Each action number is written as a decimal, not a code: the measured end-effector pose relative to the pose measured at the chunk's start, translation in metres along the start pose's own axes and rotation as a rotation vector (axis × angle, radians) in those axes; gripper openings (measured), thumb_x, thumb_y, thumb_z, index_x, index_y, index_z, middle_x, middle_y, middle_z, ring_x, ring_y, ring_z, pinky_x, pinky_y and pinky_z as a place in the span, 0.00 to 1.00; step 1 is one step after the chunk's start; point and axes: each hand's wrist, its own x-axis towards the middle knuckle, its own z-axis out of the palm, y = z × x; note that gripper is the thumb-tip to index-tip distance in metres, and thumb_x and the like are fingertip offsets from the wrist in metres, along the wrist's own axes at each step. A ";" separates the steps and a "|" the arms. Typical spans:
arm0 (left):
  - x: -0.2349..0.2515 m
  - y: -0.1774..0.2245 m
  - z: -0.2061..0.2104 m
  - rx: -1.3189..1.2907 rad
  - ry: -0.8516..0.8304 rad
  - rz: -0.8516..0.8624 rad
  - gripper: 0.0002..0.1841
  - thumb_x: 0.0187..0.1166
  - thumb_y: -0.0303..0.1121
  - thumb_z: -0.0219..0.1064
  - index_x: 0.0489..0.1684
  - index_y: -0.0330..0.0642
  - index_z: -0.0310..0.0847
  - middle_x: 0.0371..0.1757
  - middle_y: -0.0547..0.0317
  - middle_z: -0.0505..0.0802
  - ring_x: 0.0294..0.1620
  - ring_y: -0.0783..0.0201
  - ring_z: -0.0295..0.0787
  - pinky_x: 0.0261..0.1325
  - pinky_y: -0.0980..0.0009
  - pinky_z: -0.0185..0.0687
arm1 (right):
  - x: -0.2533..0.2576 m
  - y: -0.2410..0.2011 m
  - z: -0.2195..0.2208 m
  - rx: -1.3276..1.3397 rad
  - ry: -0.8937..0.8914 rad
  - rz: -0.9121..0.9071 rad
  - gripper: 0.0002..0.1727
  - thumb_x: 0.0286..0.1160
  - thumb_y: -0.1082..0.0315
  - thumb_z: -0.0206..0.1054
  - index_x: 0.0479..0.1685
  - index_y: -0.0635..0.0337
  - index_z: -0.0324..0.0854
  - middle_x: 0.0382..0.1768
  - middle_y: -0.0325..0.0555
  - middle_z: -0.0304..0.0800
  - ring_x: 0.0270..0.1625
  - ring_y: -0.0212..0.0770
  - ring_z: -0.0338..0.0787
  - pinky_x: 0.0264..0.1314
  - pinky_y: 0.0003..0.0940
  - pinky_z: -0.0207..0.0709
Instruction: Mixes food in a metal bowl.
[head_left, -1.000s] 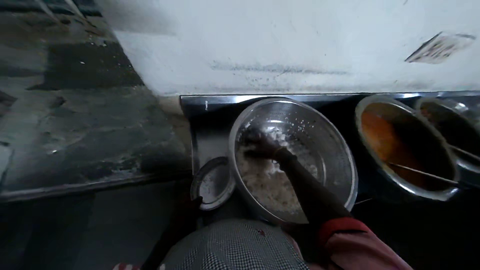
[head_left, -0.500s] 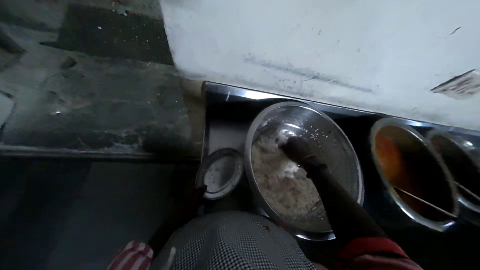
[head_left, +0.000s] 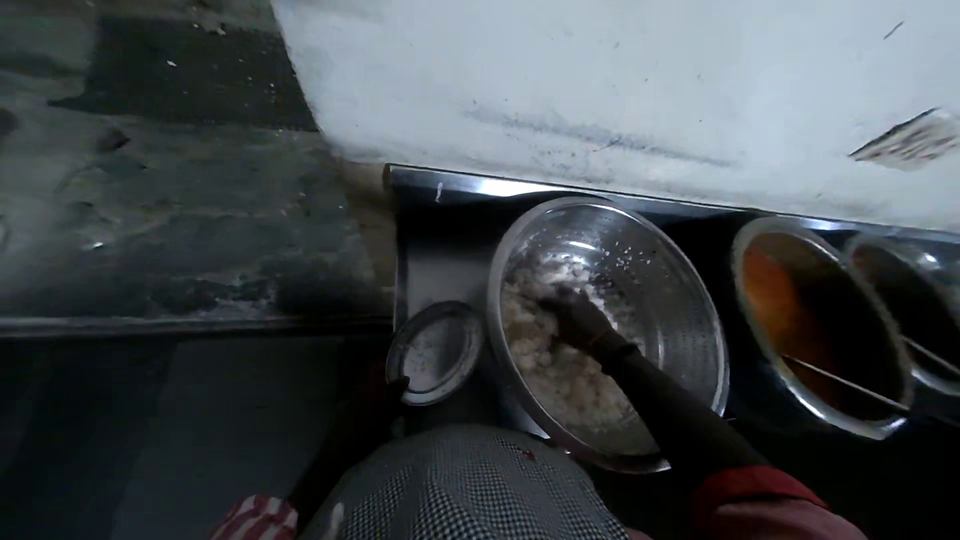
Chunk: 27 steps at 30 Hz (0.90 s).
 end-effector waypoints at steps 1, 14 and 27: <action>-0.001 -0.001 0.000 -0.011 -0.009 0.010 0.26 0.87 0.32 0.62 0.84 0.47 0.65 0.61 0.46 0.88 0.50 0.59 0.91 0.49 0.60 0.90 | 0.010 0.008 -0.005 0.080 0.053 0.017 0.28 0.68 0.67 0.76 0.72 0.43 0.84 0.72 0.58 0.83 0.70 0.66 0.84 0.66 0.67 0.80; -0.011 0.017 0.003 0.106 -0.014 -0.007 0.27 0.90 0.32 0.57 0.88 0.43 0.57 0.70 0.42 0.83 0.60 0.56 0.86 0.60 0.58 0.84 | -0.024 -0.023 -0.066 0.187 0.204 0.356 0.32 0.86 0.51 0.64 0.79 0.66 0.71 0.60 0.67 0.88 0.63 0.65 0.89 0.67 0.64 0.78; -0.007 0.015 0.005 0.154 0.014 0.031 0.28 0.89 0.31 0.58 0.88 0.45 0.58 0.70 0.41 0.83 0.60 0.53 0.87 0.60 0.54 0.85 | -0.042 -0.035 0.019 -0.002 -0.066 -0.221 0.32 0.61 0.55 0.84 0.71 0.34 0.84 0.91 0.42 0.61 0.84 0.67 0.68 0.67 0.73 0.77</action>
